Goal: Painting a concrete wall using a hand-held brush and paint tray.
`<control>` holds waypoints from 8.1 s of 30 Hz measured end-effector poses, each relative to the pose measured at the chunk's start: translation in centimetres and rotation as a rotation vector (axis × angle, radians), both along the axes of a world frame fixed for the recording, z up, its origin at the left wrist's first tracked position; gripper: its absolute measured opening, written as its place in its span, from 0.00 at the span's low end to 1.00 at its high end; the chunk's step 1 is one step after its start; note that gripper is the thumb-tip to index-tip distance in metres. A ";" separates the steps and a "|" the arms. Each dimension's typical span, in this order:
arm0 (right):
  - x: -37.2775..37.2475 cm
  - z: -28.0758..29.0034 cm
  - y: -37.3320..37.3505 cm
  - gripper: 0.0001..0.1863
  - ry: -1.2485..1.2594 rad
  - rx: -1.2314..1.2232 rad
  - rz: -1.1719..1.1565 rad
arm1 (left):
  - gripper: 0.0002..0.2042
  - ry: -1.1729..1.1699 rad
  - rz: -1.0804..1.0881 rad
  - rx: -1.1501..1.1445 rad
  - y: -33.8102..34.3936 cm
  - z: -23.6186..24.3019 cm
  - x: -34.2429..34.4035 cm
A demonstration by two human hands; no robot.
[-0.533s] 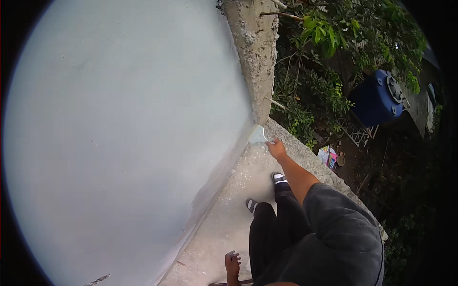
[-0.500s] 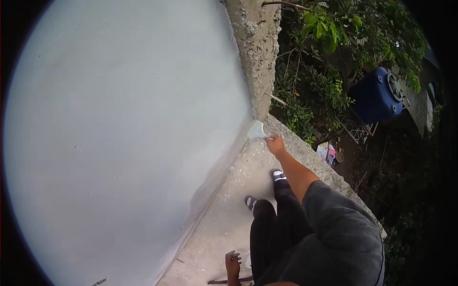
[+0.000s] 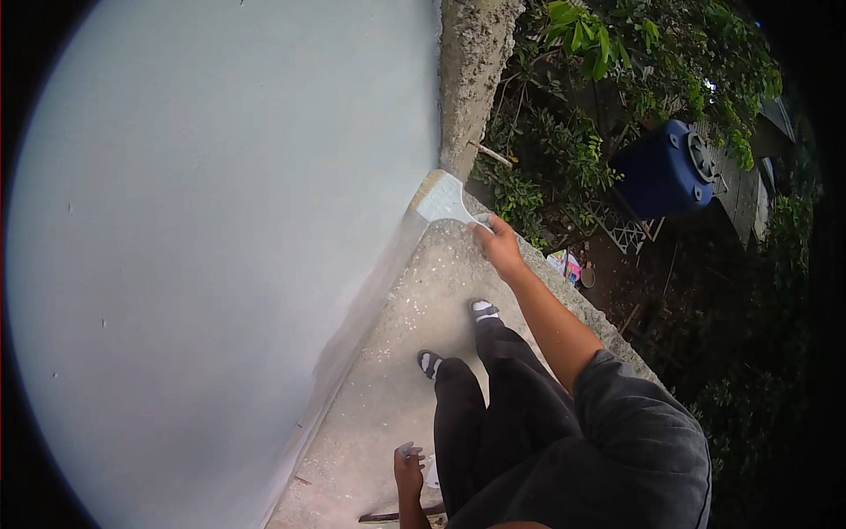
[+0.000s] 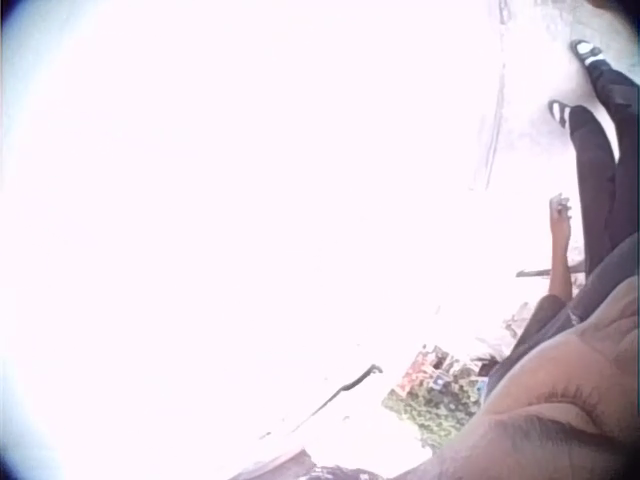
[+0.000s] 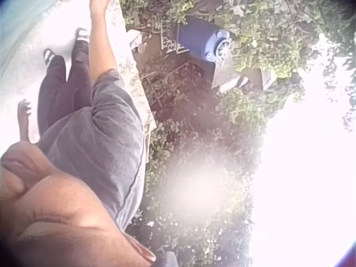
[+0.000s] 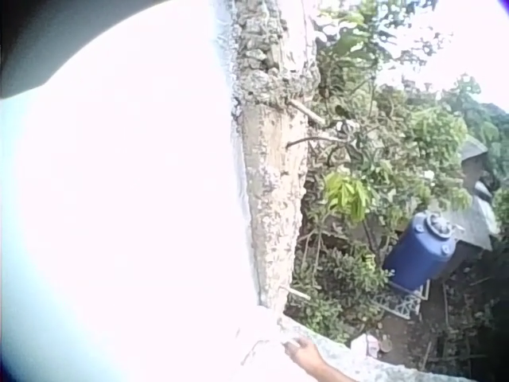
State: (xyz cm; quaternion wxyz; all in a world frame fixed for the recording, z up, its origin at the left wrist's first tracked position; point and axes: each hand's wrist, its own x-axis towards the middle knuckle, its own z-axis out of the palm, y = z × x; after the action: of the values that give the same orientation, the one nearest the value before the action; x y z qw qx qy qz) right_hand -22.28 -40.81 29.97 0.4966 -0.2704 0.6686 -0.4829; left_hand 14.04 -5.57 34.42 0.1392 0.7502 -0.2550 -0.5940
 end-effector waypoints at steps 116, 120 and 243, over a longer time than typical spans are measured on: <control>-9.5 0.0 -16.3 0.23 1.208 0.123 0.675 | 0.16 0.212 0.829 -0.162 -37.0 -27.1 -29.0; -8.9 -0.1 -16.2 0.22 1.204 0.131 0.676 | 0.11 0.385 0.947 -0.369 -35.2 -21.7 -30.2; 4.3 12.5 41.6 0.11 0.962 0.404 1.654 | 0.14 -0.580 1.484 0.523 58.0 -11.6 -15.5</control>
State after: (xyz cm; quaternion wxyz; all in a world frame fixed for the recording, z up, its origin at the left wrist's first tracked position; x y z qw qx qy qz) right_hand -17.93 0.81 42.50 0.3896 -0.7321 0.4694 0.3031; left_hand -1.49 52.44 22.78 0.2442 0.8545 0.4251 -0.1717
